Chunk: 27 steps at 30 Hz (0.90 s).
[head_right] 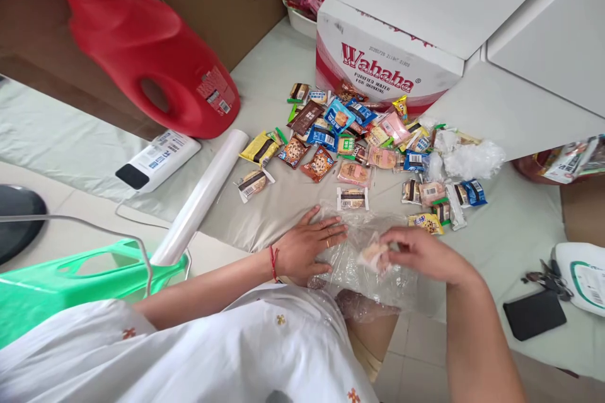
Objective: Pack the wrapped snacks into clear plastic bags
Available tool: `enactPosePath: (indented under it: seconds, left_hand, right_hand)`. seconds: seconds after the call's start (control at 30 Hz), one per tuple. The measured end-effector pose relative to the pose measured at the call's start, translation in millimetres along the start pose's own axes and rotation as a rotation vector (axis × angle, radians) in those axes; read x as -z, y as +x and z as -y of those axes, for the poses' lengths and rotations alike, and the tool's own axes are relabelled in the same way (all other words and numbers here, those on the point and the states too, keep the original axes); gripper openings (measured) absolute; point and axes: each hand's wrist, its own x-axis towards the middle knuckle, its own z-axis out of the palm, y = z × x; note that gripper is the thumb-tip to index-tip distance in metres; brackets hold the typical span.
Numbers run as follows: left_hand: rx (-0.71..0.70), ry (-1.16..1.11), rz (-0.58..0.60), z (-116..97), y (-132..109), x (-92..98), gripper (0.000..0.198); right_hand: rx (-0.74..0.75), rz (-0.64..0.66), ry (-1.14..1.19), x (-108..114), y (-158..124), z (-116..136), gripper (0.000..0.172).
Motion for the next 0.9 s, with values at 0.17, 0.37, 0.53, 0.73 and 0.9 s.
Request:
enactPosePath:
  seconds: [0.17,0.37,0.53,0.73,0.9]
  left_hand:
    - [0.014,-0.006,0.009,-1,1,1.5,0.079]
    - [0.014,0.009,0.009,1,1,0.3,0.078]
    - [0.015,0.023,0.013,3,1,-1.0,0.078]
    - [0.006,0.034,-0.008,5,1,-1.7,0.074]
    - [0.026,0.035,0.018,2,1,1.9,0.076]
  right_hand:
    - [0.01,-0.031,-0.282,-41,9,-8,0.027]
    - [-0.025,-0.42,-0.466,16,61,8,0.031]
    - [-0.243,-0.793,-0.658,78,147,19,0.029]
    - [-0.146,-0.391,-0.578,95,161,-14,0.06]
    - [-0.112,-0.607,-0.645,67,126,-31,0.05]
